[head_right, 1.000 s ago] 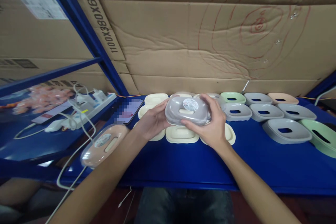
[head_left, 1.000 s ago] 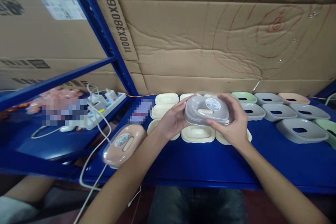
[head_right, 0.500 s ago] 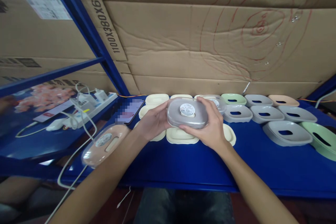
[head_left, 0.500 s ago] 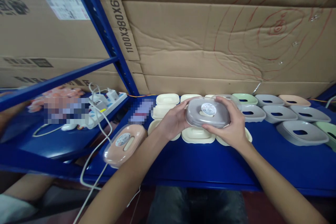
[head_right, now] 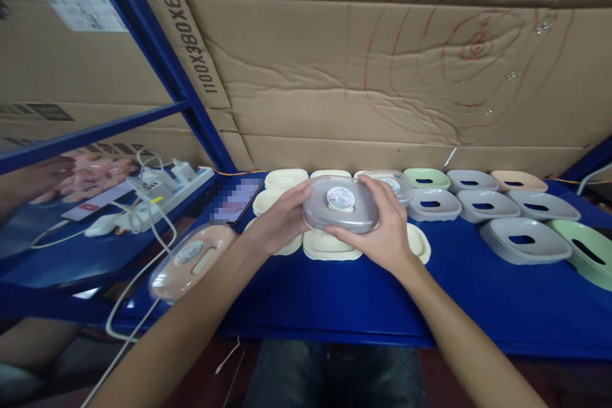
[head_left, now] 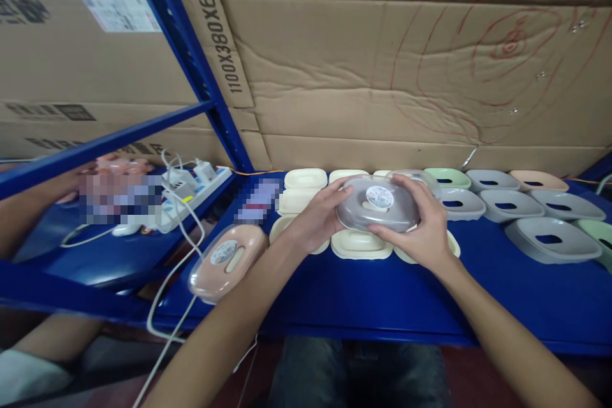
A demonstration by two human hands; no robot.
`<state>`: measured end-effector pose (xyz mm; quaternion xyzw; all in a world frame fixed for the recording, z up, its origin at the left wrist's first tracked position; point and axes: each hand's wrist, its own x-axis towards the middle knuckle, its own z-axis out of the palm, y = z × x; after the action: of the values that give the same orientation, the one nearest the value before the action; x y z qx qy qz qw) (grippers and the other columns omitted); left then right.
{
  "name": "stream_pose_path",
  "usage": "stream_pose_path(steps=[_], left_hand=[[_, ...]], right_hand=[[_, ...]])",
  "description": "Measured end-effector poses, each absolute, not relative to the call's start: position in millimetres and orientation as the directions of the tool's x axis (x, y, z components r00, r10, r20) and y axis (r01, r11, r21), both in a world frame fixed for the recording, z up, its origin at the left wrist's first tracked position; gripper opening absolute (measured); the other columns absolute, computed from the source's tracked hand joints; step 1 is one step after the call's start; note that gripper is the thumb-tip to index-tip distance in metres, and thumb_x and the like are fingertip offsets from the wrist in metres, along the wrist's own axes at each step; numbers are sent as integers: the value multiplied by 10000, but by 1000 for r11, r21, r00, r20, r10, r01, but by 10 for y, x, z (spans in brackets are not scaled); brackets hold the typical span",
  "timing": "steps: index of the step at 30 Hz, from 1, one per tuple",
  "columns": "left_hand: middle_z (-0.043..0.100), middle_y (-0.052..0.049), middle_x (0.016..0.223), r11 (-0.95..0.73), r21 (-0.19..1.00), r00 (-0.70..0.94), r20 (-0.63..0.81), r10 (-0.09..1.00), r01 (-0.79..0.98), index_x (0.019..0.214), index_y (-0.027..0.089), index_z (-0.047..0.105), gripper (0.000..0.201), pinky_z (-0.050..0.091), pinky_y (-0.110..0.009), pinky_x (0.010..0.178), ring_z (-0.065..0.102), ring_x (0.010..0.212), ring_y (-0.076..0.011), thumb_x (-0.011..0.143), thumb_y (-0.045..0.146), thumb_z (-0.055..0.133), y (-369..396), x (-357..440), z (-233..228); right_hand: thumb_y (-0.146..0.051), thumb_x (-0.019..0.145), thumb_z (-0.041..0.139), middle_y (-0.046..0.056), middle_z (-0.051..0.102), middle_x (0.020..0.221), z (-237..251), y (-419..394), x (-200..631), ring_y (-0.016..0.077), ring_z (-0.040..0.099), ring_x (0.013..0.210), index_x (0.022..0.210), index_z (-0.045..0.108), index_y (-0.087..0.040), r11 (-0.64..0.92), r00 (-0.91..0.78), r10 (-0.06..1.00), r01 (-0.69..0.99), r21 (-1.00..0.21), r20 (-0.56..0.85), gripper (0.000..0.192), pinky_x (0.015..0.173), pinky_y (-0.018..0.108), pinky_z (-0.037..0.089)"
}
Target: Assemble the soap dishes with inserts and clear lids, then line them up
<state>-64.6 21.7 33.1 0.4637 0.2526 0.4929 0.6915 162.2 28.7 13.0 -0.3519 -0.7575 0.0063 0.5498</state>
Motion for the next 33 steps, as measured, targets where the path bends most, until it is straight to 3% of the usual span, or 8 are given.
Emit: stream_pose_path(steps=[10, 25, 33], left_hand=[[722, -152, 1453, 85, 893, 387, 104, 916, -442, 1397, 243, 742, 530, 586, -375, 934, 704, 1276, -330, 945, 493, 859, 204, -632, 331], [741, -101, 1288, 117, 895, 348, 44, 936, -430, 1347, 224, 743, 588, 535, -306, 851, 685, 1086, -231, 807, 323, 954, 204, -612, 350], [762, -120, 1340, 87, 892, 366, 92, 926, -443, 1350, 211, 767, 546, 530, -339, 926, 700, 1159, -269, 861, 400, 920, 216, -605, 315]], right_hand=[[-701, 693, 972, 136, 772, 1351, 121, 298, 1615, 389, 745, 1229, 1408, 668, -285, 751, -140, 531, 535, -388, 835, 881, 1058, 629, 603], [-688, 706, 959, 141, 740, 1348, 124, 276, 1600, 385, 731, 1241, 1406, 610, -281, 754, -185, 542, 538, -377, 820, 882, 1045, 614, 608], [-694, 712, 955, 141, 726, 1352, 130, 256, 1587, 388, 714, 1247, 1407, 610, -284, 761, -161, 518, 535, -367, 840, 877, 1061, 628, 594]])
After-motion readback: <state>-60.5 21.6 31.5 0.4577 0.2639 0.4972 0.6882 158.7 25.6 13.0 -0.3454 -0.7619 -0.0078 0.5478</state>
